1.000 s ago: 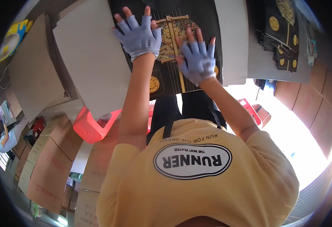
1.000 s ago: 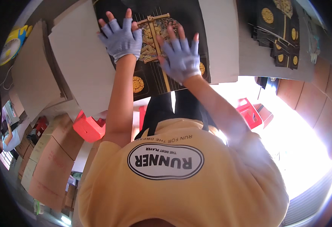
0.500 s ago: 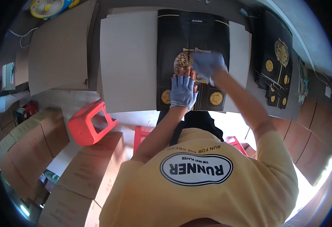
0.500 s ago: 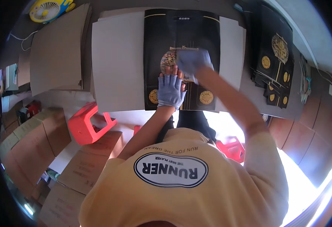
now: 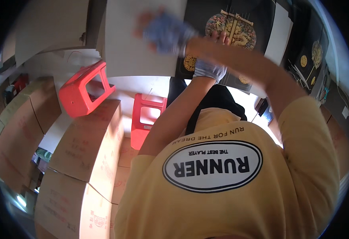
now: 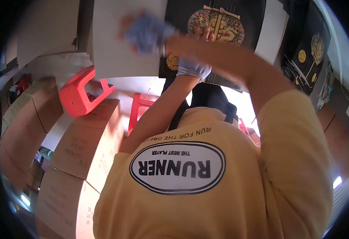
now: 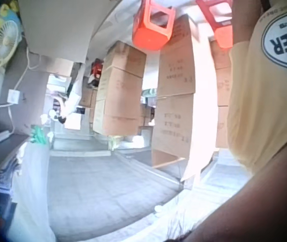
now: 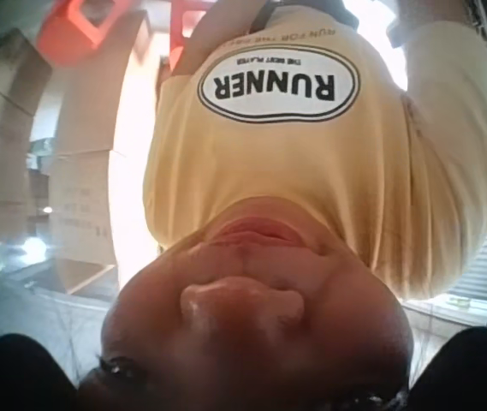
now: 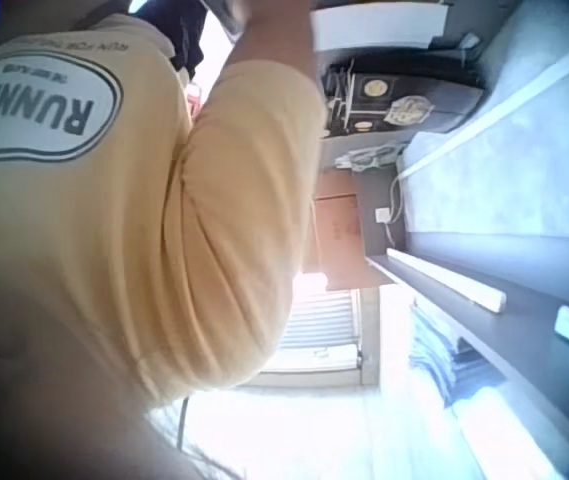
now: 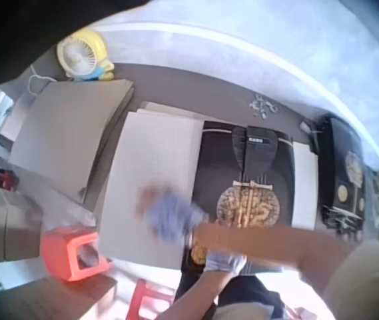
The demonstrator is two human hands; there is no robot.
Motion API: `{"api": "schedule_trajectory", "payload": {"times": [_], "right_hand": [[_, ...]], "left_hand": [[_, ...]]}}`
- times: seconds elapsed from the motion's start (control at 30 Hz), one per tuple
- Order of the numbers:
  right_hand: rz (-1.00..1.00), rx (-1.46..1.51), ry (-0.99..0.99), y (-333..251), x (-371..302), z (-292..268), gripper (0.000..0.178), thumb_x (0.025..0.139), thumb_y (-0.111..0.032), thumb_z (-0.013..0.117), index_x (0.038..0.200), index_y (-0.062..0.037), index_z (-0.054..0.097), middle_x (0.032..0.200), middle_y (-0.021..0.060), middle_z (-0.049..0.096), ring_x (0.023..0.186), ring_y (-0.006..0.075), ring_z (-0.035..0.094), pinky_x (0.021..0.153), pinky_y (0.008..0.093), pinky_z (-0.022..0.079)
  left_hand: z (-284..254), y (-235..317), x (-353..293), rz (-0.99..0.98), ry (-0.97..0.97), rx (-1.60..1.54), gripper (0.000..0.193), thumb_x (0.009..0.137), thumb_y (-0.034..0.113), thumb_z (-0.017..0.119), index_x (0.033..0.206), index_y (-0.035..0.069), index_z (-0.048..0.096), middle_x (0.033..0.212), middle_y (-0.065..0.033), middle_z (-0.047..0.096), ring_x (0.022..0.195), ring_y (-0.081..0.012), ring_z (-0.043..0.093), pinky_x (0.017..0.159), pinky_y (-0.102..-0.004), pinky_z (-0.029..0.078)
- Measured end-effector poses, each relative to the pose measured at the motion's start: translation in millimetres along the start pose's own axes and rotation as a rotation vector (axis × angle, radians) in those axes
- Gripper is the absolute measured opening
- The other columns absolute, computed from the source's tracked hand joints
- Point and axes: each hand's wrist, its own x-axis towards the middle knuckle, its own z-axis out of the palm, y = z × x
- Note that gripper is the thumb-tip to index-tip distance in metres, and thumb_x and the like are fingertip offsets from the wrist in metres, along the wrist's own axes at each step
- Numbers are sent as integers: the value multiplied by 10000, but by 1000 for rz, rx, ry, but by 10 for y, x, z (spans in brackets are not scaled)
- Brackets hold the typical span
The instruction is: The person places a decorative black box with gold patterns onto a brown cardboard sheet on a table. They fold the cardboard sheet over the box to wrap it, then place the wrapped package into a larger cardboard box. The person repeats this wrapping and packing process for multiple identical boxes throughout the video.
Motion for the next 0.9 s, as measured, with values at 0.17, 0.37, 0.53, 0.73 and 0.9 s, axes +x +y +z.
{"api": "schedule_trajectory", "payload": {"times": [0.17,0.37,0.53,0.73,0.9], "right_hand": [[-423,138,36,-704,-320,790,542,909,-402,510,1412,-209,445,1521,106,332,1444,285,213,1179,483,147],[42,604,438,-646,-1054,-59,265,883,-196,558,1124,-127,644,1193,84,625,1116,287,577,969,443,441],[649,-120,495,-86,-2812,-392,513,846,-233,570,1337,-98,504,1397,190,469,1311,369,432,1091,512,336],[660,-445,390,1137,-2617,-425,637,957,-476,415,1462,-95,334,1537,137,295,1437,319,234,1166,454,211],[693,-415,318,1963,-2073,-919,655,961,-461,389,1480,-71,300,1545,132,285,1455,316,180,1181,465,150]], "left_hand": [[-57,49,28,113,172,70,546,932,320,459,1409,57,416,1523,-116,323,1407,-357,275,1109,-576,228],[41,-17,0,83,166,214,606,913,326,487,1449,79,353,1538,-107,295,1422,-349,245,1108,-571,226],[-80,91,69,65,94,218,574,901,304,486,1425,88,397,1524,-103,327,1408,-361,273,1112,-570,231],[-36,49,57,142,130,309,586,905,312,475,1433,76,383,1529,-119,320,1400,-371,293,1107,-575,237],[-75,54,31,142,94,376,565,940,312,395,1454,81,351,1537,-111,302,1406,-368,279,1097,-575,252]]}}
